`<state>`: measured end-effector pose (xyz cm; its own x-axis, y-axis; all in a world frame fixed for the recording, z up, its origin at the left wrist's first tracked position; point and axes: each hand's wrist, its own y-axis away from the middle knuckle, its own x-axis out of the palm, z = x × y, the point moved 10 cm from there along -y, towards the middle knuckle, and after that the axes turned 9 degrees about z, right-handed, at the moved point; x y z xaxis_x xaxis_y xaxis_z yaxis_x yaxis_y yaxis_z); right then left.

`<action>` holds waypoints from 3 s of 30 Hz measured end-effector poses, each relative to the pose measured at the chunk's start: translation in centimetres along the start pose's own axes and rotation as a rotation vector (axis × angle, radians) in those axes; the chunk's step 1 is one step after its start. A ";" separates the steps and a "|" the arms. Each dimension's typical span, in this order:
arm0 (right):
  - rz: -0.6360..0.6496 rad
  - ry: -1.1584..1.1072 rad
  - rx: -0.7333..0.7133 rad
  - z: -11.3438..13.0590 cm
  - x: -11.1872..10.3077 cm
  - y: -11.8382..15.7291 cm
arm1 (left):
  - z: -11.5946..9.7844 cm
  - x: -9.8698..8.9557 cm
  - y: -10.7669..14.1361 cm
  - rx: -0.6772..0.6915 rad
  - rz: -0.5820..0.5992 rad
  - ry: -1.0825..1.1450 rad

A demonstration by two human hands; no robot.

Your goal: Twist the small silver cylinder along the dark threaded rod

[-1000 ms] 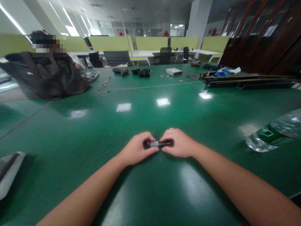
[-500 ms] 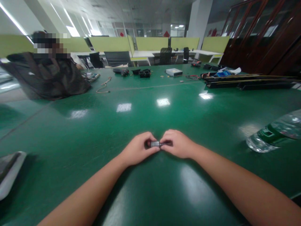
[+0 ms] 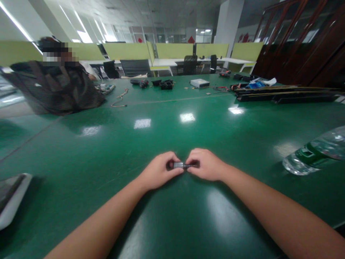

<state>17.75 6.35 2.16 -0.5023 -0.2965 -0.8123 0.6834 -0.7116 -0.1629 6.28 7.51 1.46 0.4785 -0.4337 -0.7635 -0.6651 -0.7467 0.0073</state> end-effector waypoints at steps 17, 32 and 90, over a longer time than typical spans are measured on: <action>0.093 -0.076 0.106 -2.5 -1.2 1.0 | 0.1 0.0 0.0 0.016 0.003 0.007; 0.130 -0.146 0.211 -3.6 -1.3 1.5 | 0.2 0.1 0.0 0.018 0.009 0.022; 0.000 -0.065 0.030 -0.5 0.0 0.1 | -0.6 -0.4 0.1 0.066 -0.016 0.006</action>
<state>18.09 6.60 1.92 -0.5362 -0.3361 -0.7743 0.6677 -0.7301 -0.1455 6.37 7.26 2.19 0.4927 -0.4254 -0.7592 -0.6938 -0.7185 -0.0477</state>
